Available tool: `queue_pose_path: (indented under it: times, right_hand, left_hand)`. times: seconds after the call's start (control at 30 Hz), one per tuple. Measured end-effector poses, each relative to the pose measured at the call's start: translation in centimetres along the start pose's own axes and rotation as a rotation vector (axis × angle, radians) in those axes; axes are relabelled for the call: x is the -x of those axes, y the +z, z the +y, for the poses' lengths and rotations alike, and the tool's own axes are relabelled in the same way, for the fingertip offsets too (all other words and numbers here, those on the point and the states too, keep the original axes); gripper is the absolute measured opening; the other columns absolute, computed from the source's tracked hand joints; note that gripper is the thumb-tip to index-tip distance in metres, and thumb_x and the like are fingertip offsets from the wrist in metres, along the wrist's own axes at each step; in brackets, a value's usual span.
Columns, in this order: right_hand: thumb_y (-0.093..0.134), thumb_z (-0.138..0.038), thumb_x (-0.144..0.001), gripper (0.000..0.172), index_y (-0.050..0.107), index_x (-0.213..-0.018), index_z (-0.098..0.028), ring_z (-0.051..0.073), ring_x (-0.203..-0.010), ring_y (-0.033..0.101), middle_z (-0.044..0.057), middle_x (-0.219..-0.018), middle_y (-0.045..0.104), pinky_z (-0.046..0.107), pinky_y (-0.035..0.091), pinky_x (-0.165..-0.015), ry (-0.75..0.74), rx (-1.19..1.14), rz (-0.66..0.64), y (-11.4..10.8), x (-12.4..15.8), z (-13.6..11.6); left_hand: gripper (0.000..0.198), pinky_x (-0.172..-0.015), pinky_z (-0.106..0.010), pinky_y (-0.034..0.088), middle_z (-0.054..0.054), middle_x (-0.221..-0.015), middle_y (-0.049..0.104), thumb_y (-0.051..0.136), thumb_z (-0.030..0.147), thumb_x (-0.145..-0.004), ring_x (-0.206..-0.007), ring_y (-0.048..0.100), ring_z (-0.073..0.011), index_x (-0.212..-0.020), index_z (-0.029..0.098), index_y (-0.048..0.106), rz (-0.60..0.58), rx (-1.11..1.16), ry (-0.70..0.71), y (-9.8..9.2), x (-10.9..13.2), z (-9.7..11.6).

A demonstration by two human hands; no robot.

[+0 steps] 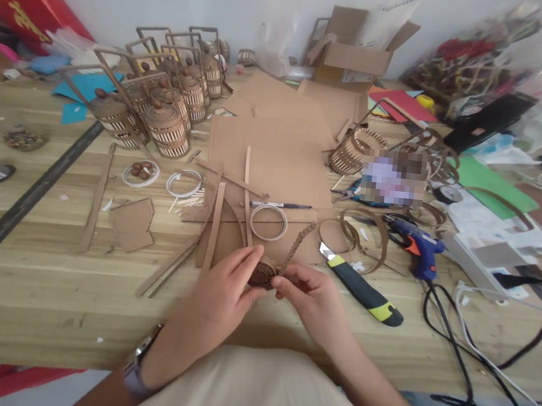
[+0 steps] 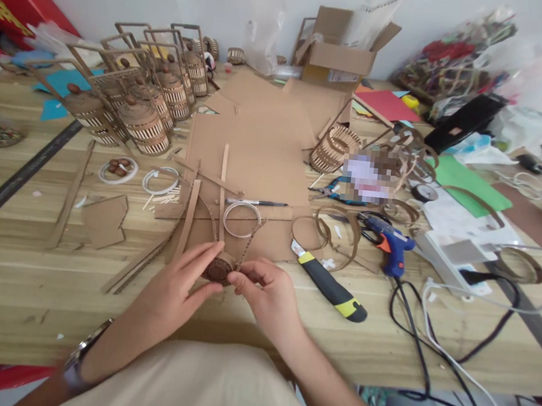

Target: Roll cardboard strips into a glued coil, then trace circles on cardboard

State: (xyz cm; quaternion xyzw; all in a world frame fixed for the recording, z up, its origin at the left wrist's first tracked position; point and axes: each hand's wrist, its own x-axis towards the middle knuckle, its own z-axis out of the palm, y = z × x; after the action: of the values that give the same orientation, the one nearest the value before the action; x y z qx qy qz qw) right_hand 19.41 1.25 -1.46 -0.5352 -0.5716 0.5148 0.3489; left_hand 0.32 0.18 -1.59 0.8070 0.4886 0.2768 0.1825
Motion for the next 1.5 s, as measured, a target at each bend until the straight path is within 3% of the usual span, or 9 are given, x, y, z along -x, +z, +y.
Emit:
queue_pose_path:
  times: [0.13,0.33,0.53,0.8,1.07,1.17,1.3,1.4,1.5]
  right_hand:
    - [0.070,-0.043,-0.077,0.028,0.062,-0.060,-0.021,0.015,-0.058,0.054,-0.001,-0.059,0.059,0.027,0.042,-0.057,0.022,-0.016,0.005,0.7,0.1,0.0]
    - [0.072,-0.046,-0.076,0.032,0.064,-0.057,-0.021,0.016,-0.059,0.054,0.000,-0.058,0.059,0.027,0.043,-0.058,-0.035,0.062,0.036,0.9,0.2,0.0]
    - [0.071,-0.045,-0.078,0.027,0.068,-0.063,-0.022,0.019,-0.064,0.063,0.003,-0.067,0.071,0.030,0.047,-0.063,-0.021,0.115,0.059,0.2,0.2,-0.4]
    - [0.068,-0.042,-0.080,0.032,0.060,-0.056,-0.023,0.019,-0.063,0.064,0.004,-0.065,0.070,0.028,0.044,-0.056,0.003,0.183,-0.008,-0.6,0.1,-1.2]
    - [0.068,-0.033,-0.079,0.030,0.056,-0.054,-0.022,0.013,-0.052,0.055,-0.002,-0.054,0.062,0.026,0.039,-0.053,0.033,0.225,-0.105,-0.1,-0.4,-1.2]
    - [0.067,-0.035,-0.078,0.028,0.057,-0.057,-0.022,0.014,-0.052,0.056,-0.001,-0.054,0.063,0.025,0.040,-0.052,0.075,0.147,-0.091,0.6,-0.5,-0.9]
    - [0.065,-0.039,-0.078,0.026,0.058,-0.060,-0.022,0.014,-0.054,0.059,0.000,-0.056,0.066,0.025,0.043,-0.053,0.070,0.058,-0.043,1.1,-0.5,-0.4]
    - [0.065,-0.043,-0.078,0.030,0.058,-0.059,-0.022,0.015,-0.054,0.059,0.000,-0.057,0.066,0.025,0.044,-0.052,0.078,0.040,-0.064,1.1,-0.4,-0.1]
    - [0.065,-0.047,-0.080,0.035,0.059,-0.057,-0.021,0.014,-0.053,0.058,0.000,-0.057,0.066,0.025,0.044,-0.051,0.083,0.080,-0.079,0.8,-0.5,-0.1]
  left_hand:
    - [0.067,-0.095,-0.048,0.059,-0.018,-0.128,0.067,0.077,0.022,-0.082,-0.119,0.066,-0.0329,-0.140,0.015,0.044,-0.015,-0.076,-0.052,1.1,0.4,0.1]
    - [0.048,-0.093,-0.047,0.060,-0.017,-0.125,0.068,0.067,0.016,-0.087,-0.114,0.068,-0.0314,-0.131,0.018,0.048,0.082,-0.095,0.025,1.0,0.0,0.1]
    - [0.051,-0.088,-0.047,0.061,-0.017,-0.127,0.065,0.063,0.009,-0.085,-0.113,0.069,-0.0322,-0.132,0.021,0.050,0.058,-0.147,0.029,0.8,0.0,0.0]
    - [0.069,-0.083,-0.041,0.063,-0.015,-0.130,0.066,0.059,0.004,-0.084,-0.109,0.071,-0.0293,-0.144,0.022,0.030,0.010,-0.116,0.007,1.0,0.2,0.0]
    - [0.052,-0.084,-0.043,0.061,-0.019,-0.144,0.056,0.043,-0.003,-0.087,-0.111,0.069,-0.0297,-0.134,0.019,0.043,-0.179,-0.323,0.099,0.5,0.1,0.5]
    - [0.053,-0.084,-0.045,0.061,-0.022,-0.146,0.053,0.044,-0.002,-0.088,-0.109,0.069,-0.0312,-0.138,0.016,0.040,-0.133,-0.366,0.124,0.8,0.0,0.5]
    - [0.062,-0.095,-0.048,0.058,-0.027,-0.145,0.053,0.054,0.009,-0.092,-0.125,0.061,-0.0352,-0.147,0.010,0.025,0.012,-0.280,0.097,1.3,0.0,0.2]
    - [0.062,-0.095,-0.050,0.057,-0.024,-0.136,0.060,0.055,0.012,-0.091,-0.121,0.063,-0.0348,-0.146,0.012,0.027,0.084,-0.272,0.055,1.6,0.1,-0.1]
    - [0.061,-0.093,-0.050,0.057,-0.019,-0.134,0.063,0.054,0.010,-0.090,-0.115,0.066,-0.0335,-0.145,0.019,0.029,0.065,-0.296,0.037,1.6,0.1,-0.4]
